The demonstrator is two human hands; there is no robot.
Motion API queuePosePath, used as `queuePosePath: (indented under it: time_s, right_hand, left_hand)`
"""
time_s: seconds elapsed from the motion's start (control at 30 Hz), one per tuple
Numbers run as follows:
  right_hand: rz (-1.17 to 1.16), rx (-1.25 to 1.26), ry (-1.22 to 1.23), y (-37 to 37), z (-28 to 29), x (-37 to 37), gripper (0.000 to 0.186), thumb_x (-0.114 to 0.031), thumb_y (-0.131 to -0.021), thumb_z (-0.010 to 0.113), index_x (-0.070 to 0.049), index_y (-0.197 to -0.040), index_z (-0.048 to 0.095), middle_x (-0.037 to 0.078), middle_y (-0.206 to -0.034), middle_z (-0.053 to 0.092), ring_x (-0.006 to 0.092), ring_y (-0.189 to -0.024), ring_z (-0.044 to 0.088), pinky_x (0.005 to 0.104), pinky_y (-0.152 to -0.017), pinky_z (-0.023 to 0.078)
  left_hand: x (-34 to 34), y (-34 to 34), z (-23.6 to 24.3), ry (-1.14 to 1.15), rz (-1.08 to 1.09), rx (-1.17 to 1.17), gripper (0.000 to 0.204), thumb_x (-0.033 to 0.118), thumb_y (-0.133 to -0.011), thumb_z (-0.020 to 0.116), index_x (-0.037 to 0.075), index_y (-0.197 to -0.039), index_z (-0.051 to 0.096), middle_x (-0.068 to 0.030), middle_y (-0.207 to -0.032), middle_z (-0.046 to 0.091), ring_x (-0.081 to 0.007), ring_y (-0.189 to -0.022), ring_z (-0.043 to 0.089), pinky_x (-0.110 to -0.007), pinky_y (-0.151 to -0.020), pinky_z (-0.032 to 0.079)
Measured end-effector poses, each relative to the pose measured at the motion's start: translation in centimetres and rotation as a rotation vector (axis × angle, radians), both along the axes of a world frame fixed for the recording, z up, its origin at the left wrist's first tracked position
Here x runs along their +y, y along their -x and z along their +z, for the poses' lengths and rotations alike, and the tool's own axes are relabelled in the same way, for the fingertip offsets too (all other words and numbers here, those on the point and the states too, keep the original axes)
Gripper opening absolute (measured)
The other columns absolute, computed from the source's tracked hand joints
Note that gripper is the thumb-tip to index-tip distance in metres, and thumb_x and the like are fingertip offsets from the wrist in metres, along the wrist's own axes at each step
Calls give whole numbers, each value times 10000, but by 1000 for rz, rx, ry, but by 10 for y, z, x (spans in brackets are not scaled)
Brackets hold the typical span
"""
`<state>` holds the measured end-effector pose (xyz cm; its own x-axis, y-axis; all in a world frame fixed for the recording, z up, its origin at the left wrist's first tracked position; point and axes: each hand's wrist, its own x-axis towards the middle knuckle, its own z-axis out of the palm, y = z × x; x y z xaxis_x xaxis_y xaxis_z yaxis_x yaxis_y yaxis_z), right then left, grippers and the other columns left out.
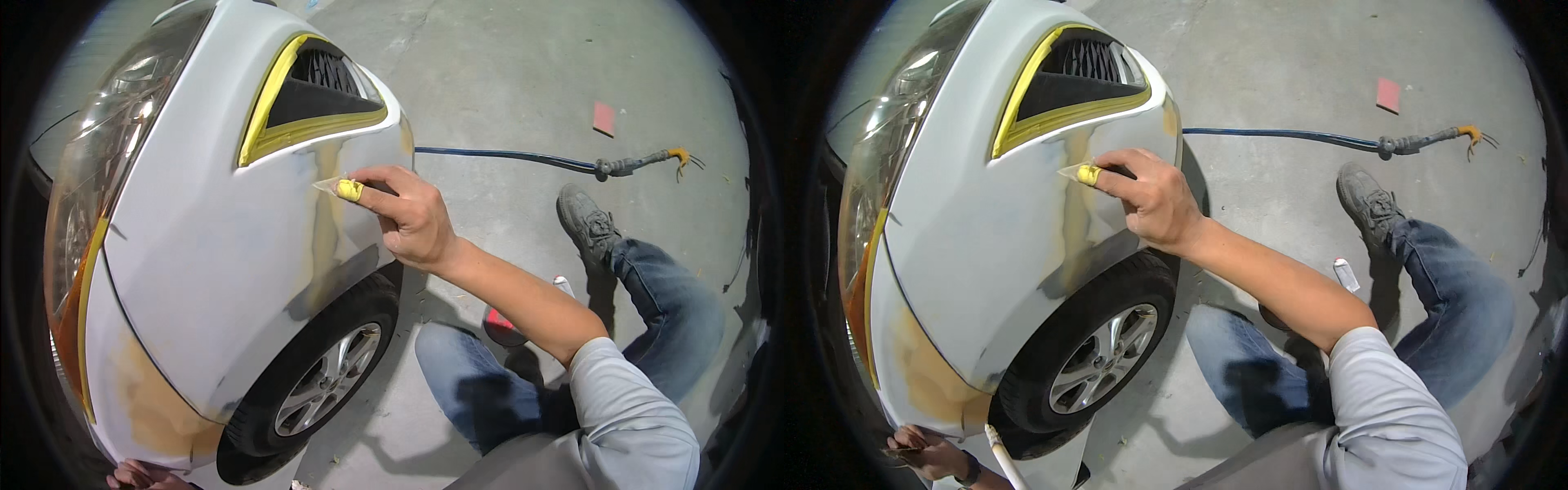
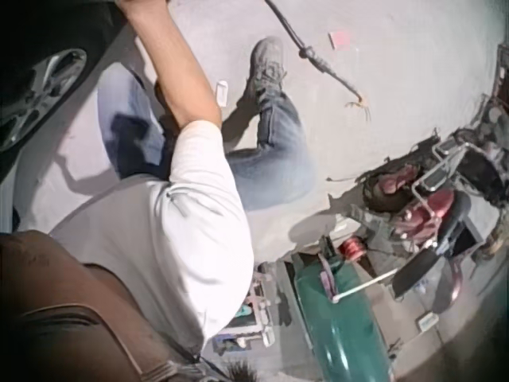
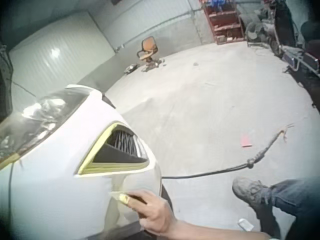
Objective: The person applies a yellow body filler to the front bumper of a white car using a metal spreader and a red plastic scraper. They repeatedly scoop filler from the spreader and smooth it onto the bumper surface, working along the edge near the grille.
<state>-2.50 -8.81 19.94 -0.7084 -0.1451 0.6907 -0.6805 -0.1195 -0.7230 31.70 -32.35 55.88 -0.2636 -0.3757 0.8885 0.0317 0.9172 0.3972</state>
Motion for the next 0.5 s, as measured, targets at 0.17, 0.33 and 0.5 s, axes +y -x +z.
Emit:
queuePosePath:
  time_s: [0.17, 0.33, 0.5]
  right_hand:
    - [-110, 70, 44, 29, 7, -26, 562, 142, -687, 610, -108, -1165, 766, 148, -1119, 698, 340, -1009, 701, 395, -842, 607]
    - [-82, 20, 61, 16, 10, -36, 459, 83, -705, 686, -92, -1119, 779, 143, -1114, 690, 342, -1004, 699, 413, -863, 601]
    - [74, 43, 71, 18, 13, -14, 446, 81, -675, 666, -80, -1074, 783, 147, -1074, 693, 332, -959, 707, 401, -831, 601]
  left_hand:
    - [18, 17, -20, 393, 104, -153, 408, 312, -1133, 339, 51, -848, 469, -8, -641, 354, -133, -478, 274, -291, -452, 284]
    - [21, 22, -24, 543, 293, -229, 419, 393, -1135, 297, 94, -880, 443, 20, -701, 340, -119, -532, 308, -280, -476, 272]
    - [21, 24, -28, 412, 249, -186, 412, 426, -1133, 279, 116, -887, 395, 37, -709, 273, -95, -539, 294, -251, -495, 279]
